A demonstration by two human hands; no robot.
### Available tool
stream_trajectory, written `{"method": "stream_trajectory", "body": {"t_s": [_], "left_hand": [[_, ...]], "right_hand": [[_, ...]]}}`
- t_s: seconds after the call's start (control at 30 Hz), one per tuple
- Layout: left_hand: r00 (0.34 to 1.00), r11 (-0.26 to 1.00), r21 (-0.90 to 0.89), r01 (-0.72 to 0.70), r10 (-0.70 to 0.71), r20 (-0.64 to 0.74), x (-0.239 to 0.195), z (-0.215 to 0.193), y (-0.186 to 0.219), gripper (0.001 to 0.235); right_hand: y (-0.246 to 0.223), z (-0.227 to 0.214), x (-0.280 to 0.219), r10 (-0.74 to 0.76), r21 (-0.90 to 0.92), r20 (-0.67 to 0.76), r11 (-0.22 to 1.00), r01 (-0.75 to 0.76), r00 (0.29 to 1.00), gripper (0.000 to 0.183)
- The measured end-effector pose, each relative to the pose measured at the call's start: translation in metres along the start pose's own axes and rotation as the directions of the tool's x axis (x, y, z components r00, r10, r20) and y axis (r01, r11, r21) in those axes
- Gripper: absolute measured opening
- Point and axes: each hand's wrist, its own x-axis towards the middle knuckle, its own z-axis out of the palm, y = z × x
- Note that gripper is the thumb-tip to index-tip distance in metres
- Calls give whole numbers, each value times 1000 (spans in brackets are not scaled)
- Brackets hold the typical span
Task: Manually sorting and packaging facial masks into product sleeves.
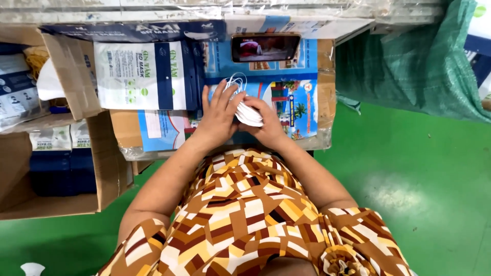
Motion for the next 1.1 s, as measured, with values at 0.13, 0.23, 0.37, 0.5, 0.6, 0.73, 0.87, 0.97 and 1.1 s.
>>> {"method": "stream_trajectory", "body": {"t_s": [0.13, 0.23, 0.37, 0.5, 0.6, 0.73, 0.87, 0.97, 1.1], "left_hand": [[998, 997, 72, -18, 22, -53, -3, 13, -14, 60], [994, 997, 4, -78, 78, -82, -9, 17, 3, 60], [981, 964, -212, -162, 135, -136, 2, -12, 13, 58], [944, 987, -121, 103, -135, -300, -11, -34, -46, 40], [851, 913, -116, 392, -407, -331, -3, -64, -80, 35], [827, 831, 136, 540, -493, -270, -13, -47, -128, 37], [792, 796, 157, 585, -519, -323, -5, -46, -134, 33], [735, 802, 4, 597, -545, -402, -20, -24, -170, 16], [680, 744, -389, 543, -661, -317, -30, -39, -167, 21]], "right_hand": [[10, 0, 9, 85, 1, 106, 996, -86, 991, 62], [24, -3, -2, 103, 42, 152, 993, -110, 983, 55], [2, -25, 13, 58, -98, 270, 995, -32, 961, 35], [-86, -73, 36, 274, -246, 354, 950, -193, 894, 36], [-78, -101, 35, 61, 224, 552, 950, -219, 832, 35], [-32, -85, 28, 476, -391, 139, 832, -394, 868, 26], [-45, -55, 35, 286, -488, -24, 833, -261, 958, 33], [-37, -38, 25, 60, -424, -16, 904, -61, 998, 41], [-23, -31, 19, 5, -714, 143, 693, 100, 990, 46]]}}
